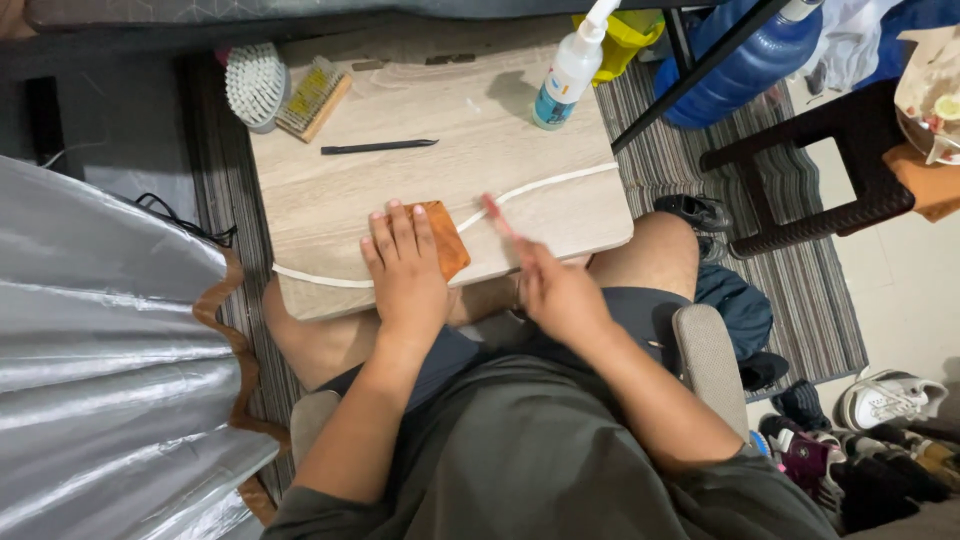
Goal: The person scrubs a white cable with a red toothbrush while holding it with a cloth. They briefly apply liquid from a spray bottle onto the cable and continue scrubbing along its length.
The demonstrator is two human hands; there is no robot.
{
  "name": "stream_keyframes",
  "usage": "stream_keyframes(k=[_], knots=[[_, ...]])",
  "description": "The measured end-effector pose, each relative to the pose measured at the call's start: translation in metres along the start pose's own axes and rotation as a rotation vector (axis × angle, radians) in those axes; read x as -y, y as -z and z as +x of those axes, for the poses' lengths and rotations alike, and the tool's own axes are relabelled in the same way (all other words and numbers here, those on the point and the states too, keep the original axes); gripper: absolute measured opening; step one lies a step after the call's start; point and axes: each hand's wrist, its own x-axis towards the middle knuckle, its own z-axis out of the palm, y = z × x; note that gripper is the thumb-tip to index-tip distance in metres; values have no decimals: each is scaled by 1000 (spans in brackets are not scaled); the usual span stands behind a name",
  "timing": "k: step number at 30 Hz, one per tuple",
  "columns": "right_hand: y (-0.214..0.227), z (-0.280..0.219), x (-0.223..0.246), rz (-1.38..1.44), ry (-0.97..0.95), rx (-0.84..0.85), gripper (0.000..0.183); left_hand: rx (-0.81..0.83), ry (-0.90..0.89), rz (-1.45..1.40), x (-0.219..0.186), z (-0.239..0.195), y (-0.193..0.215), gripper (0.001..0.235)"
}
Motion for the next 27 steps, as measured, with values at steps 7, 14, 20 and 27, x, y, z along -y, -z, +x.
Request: stream_keyframes(k=[7,14,20,27], knots=[[-13,-3,5,2,70,26,30,69,-12,1,-4,0,21,116],[-8,12,-18,-151,32,-29,31,14,-13,-38,0,-1,9,91],[-25,-7,4,94,78,19,30,31,-8,-8,-3,-2,17,105],[-13,8,0,-68,141,-28,32,51,-10,-10,1,2,4,110]])
